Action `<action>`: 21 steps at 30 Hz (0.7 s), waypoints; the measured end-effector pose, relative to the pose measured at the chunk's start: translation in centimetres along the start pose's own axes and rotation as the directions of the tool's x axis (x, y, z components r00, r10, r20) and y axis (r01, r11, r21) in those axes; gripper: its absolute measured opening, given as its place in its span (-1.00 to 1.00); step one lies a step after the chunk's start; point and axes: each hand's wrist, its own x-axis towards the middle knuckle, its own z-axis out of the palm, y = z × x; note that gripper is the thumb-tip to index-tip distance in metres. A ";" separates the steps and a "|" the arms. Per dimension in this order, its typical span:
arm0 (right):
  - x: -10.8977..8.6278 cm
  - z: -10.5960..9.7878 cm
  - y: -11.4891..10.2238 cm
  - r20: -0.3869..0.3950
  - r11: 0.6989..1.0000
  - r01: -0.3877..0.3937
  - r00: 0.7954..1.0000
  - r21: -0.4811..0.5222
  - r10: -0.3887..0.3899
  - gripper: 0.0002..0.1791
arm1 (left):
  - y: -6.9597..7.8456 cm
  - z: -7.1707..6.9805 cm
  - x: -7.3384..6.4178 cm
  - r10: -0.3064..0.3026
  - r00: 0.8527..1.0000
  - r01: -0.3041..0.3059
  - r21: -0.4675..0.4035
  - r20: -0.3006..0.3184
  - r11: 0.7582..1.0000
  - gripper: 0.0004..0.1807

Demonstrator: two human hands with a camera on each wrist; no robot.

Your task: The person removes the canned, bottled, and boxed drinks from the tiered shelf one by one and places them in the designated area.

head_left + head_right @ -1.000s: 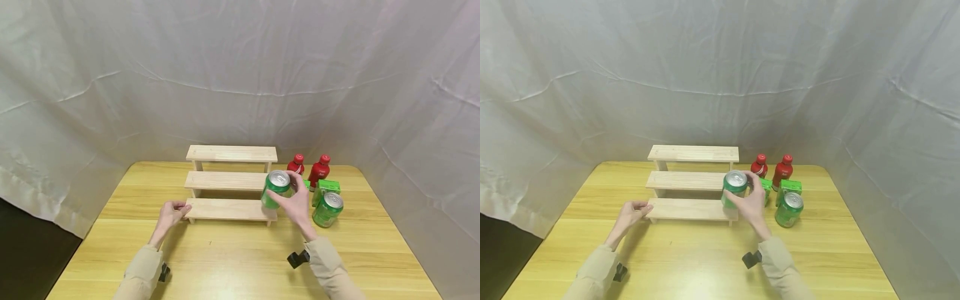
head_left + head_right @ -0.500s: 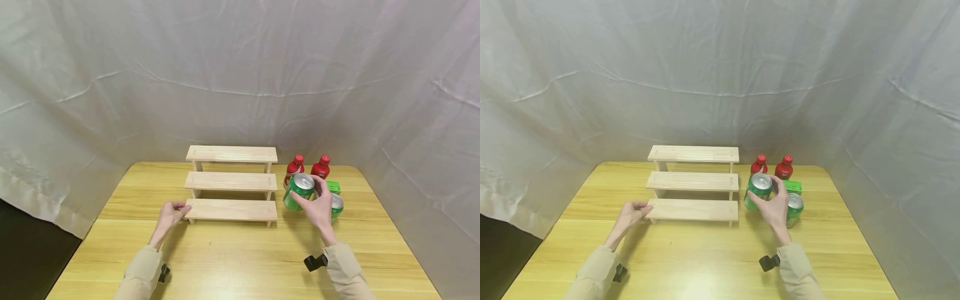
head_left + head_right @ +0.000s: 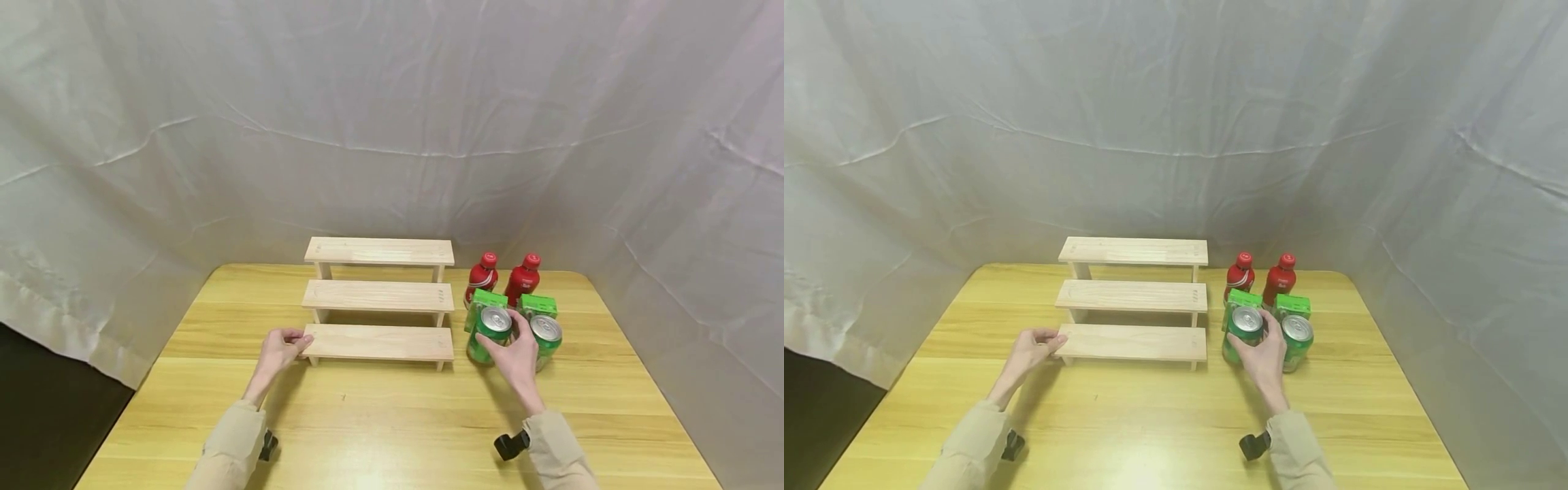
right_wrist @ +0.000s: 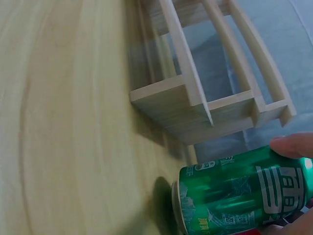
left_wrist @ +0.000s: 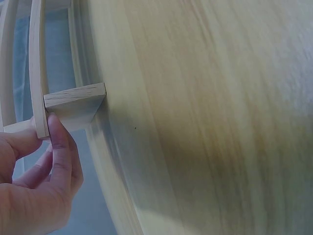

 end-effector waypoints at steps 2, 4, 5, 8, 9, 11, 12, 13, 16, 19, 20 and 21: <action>-0.1 0.2 0.3 -0.006 1.000 -0.003 1.000 -0.028 0.003 -0.17 | 0.0 0.0 0.0 -0.003 1.000 0.003 -0.012 -0.001 1.000 -0.61; -0.1 0.3 0.7 -0.013 0.998 -0.005 1.000 -0.055 0.004 -0.16 | 0.1 0.0 0.0 -0.002 1.000 0.002 -0.015 0.000 1.000 -0.61; -0.2 0.3 0.8 -0.017 0.998 -0.004 1.000 -0.065 0.003 -0.16 | 0.1 0.0 0.0 -0.001 1.000 0.001 -0.012 0.001 1.000 -0.61; -0.4 0.5 1.2 -0.030 0.997 0.013 0.999 -0.077 -0.015 -0.17 | 0.2 0.1 0.1 -0.001 1.000 0.001 -0.010 0.002 1.000 -0.60; -0.4 0.5 1.3 -0.038 0.997 0.022 0.999 -0.078 -0.025 -0.17 | 0.2 0.1 0.1 -0.002 1.000 0.002 -0.010 0.003 1.000 -0.60; -0.6 0.6 1.6 -0.050 0.995 0.051 0.997 -0.083 -0.055 -0.18 | 0.2 0.1 0.1 -0.010 1.000 0.010 -0.014 0.003 1.000 -0.61; -0.6 0.7 1.7 -0.056 0.994 0.066 0.996 -0.087 -0.071 -0.18 | 0.1 0.1 0.1 -0.013 1.000 0.013 -0.017 0.001 1.000 -0.61; -0.7 0.8 1.8 -0.060 0.993 0.079 0.995 -0.093 -0.085 -0.19 | 0.1 0.1 0.1 -0.014 1.000 0.014 -0.016 -0.001 1.000 -0.61; -0.8 0.9 2.0 -0.066 0.989 0.111 0.991 -0.102 -0.118 -0.21 | 0.1 0.2 0.1 -0.016 1.000 0.016 -0.021 -0.011 1.000 -0.62; -1.0 1.0 2.1 -0.065 0.986 0.124 0.989 -0.107 -0.131 -0.21 | 0.1 0.2 0.1 -0.020 1.000 0.020 -0.022 -0.014 1.000 -0.62; -1.0 1.0 2.2 -0.063 0.986 0.125 0.989 -0.107 -0.133 -0.21 | 0.1 0.1 0.1 -0.021 1.000 0.021 -0.020 -0.012 1.000 -0.62; -1.1 1.0 2.2 -0.062 0.986 0.126 0.989 -0.108 -0.133 -0.20 | 0.0 0.1 0.1 -0.023 1.000 0.023 -0.017 -0.009 1.000 -0.62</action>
